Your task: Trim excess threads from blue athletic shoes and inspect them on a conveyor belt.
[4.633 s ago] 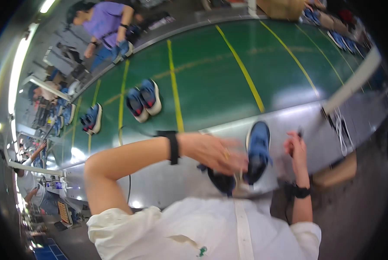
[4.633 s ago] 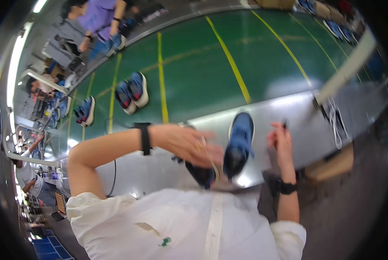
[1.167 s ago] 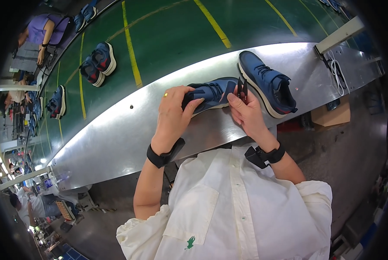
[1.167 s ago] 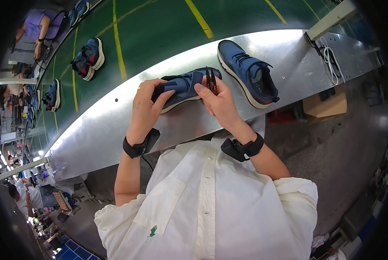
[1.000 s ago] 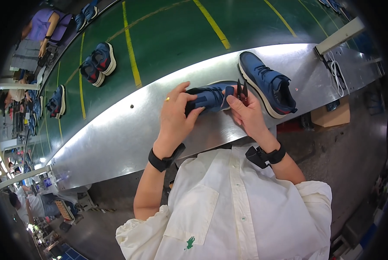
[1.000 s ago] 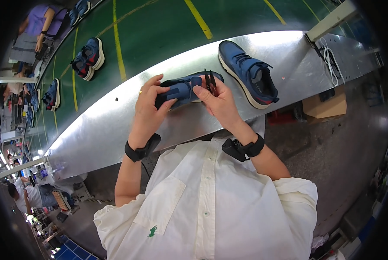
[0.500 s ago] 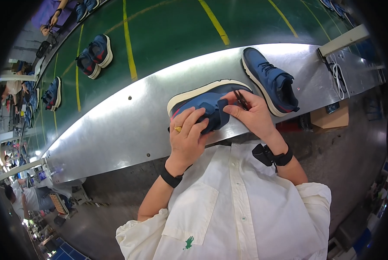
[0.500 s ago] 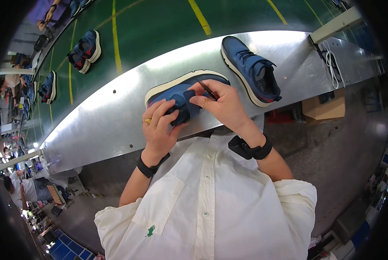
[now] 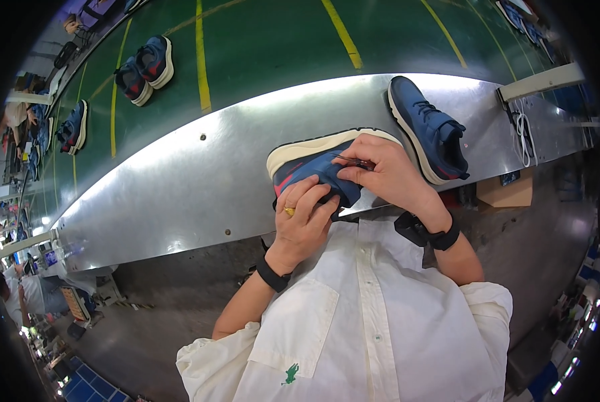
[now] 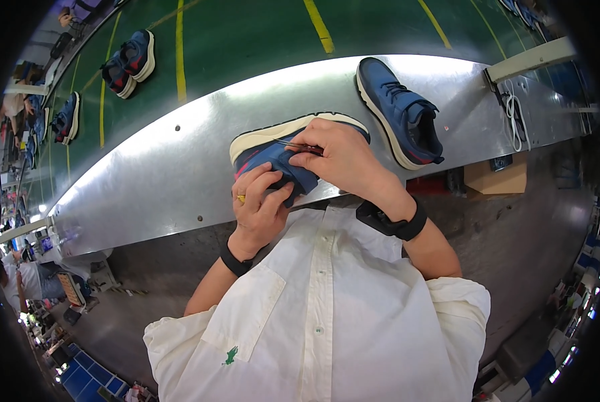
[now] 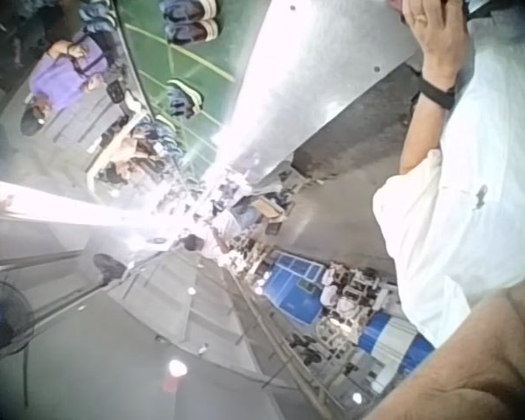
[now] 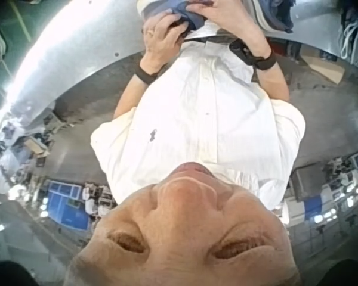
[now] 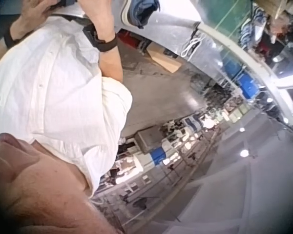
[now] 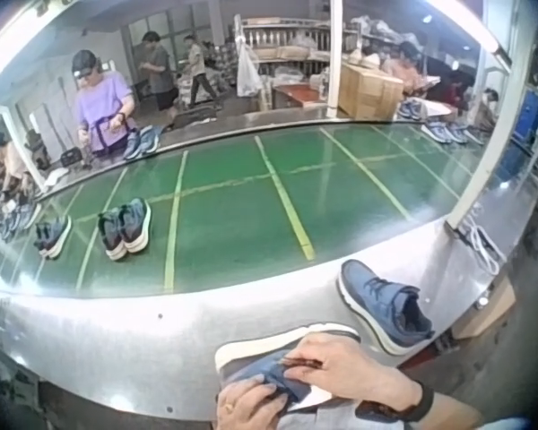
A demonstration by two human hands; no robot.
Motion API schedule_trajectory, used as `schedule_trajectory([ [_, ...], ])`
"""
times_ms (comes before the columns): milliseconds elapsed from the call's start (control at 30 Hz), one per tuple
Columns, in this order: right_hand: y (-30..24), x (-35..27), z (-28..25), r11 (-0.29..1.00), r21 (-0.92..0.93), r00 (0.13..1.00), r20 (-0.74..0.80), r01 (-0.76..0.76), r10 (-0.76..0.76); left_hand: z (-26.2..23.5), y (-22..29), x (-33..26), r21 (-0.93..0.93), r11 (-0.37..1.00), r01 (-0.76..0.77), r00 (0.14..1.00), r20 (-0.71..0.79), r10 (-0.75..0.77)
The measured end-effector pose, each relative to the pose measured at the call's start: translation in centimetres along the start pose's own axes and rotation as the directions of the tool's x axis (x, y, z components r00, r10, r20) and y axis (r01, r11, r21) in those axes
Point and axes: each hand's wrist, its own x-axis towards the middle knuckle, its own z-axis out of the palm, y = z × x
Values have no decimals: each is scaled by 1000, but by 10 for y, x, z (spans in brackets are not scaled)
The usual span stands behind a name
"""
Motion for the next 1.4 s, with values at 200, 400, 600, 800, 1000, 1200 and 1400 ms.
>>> schedule_trajectory([
  [200, 6, 8, -7, 984, -146, 992, 87, 99, -87, 2, 4, 3, 24, 999, -41, 998, 47, 40],
  [400, -9, 10, -9, 983, -177, 997, 44, -50, 59, -3, 7, 9, 163, 985, -57, 983, 182, 27],
  [600, 10, -46, -48, 986, -123, 859, -511, -109, 31, -8, -24, 47, 95, 985, 142, 990, -27, -140],
  [800, 82, -124, -122, 980, -136, 786, -617, -147, 32, -11, -63, 97, 386, 812, 438, 873, 34, -487],
  [1000, 55, -100, -63, 967, -162, 834, -547, -196, 77, 34, 10, 115, 100, 994, 38, 993, 107, -48],
  [1200, 75, -89, -7, 879, 468, 815, -471, -92, 337, 57, 32, 126, -109, 988, -111, 915, 376, 144],
  [1400, 72, -84, -27, 588, 795, 808, -244, -150, 536, 53, 17, 128, -173, 972, -160, 901, 376, 215],
])
